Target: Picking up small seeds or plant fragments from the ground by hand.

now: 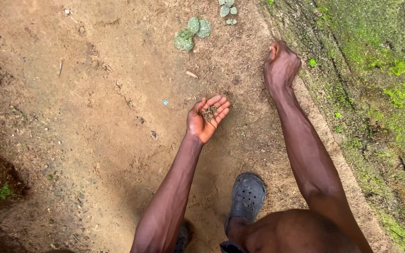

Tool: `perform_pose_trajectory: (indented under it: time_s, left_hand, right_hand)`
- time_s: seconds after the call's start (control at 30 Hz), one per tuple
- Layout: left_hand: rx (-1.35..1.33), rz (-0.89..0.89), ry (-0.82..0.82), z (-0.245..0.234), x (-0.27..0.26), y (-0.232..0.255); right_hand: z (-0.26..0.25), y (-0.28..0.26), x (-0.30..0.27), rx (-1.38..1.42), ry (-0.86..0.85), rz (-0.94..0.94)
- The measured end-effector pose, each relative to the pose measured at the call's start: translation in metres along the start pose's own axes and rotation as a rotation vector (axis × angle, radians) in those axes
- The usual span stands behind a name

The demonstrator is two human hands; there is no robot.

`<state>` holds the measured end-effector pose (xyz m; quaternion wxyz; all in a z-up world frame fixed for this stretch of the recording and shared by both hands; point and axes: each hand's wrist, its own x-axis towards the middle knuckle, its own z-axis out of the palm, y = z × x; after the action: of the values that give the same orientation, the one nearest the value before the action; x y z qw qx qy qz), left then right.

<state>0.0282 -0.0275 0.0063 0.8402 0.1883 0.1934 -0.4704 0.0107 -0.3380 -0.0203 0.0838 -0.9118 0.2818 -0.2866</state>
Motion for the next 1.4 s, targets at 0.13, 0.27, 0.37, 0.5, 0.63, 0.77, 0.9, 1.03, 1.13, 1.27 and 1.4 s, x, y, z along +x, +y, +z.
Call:
perform_pose_trajectory:
  time_s: [0.13,0.27,0.37,0.5,0.63,0.77,0.9,1.03,1.13,1.27,1.4]
  left_hand:
    - [-0.016,0.005,-0.005,-0.003,-0.007,0.007]
    - [-0.032,0.013,-0.024,-0.004,-0.008,0.015]
    - [-0.047,0.012,-0.033,-0.004,-0.005,0.014]
    - [-0.067,0.025,-0.043,-0.002,-0.012,0.014]
    - [-0.098,0.023,-0.071,-0.016,-0.018,0.01]
    - [-0.147,0.0,-0.179,-0.01,-0.032,0.008]
    - [-0.145,-0.002,-0.082,0.005,-0.047,0.01]
    - [-0.171,-0.002,-0.058,0.005,-0.047,0.012]
    - [-0.197,0.02,-0.038,0.001,-0.039,0.015]
    - [-0.247,0.071,-0.044,-0.009,-0.03,0.028]
    - [-0.302,0.072,-0.04,-0.025,-0.011,0.048]
  right_hand:
    - [-0.031,-0.023,-0.014,0.092,-0.012,0.027]
    - [-0.078,-0.081,-0.031,0.337,-0.203,0.077]
    - [-0.102,-0.113,-0.05,0.526,-0.369,0.049]
    - [-0.117,-0.134,-0.073,0.851,-0.667,0.111]
    - [-0.128,-0.145,-0.082,1.107,-0.773,0.193]
    - [-0.141,-0.152,-0.09,1.206,-0.797,0.221]
    - [-0.147,-0.148,-0.101,1.157,-0.563,0.36]
    - [-0.146,-0.139,-0.093,1.014,-0.539,0.45]
    - [-0.136,-0.134,-0.073,0.935,-0.532,0.352]
    - [-0.087,-0.13,-0.032,0.85,-0.546,0.169]
    - [-0.052,-0.16,0.014,0.514,-0.598,-0.057]
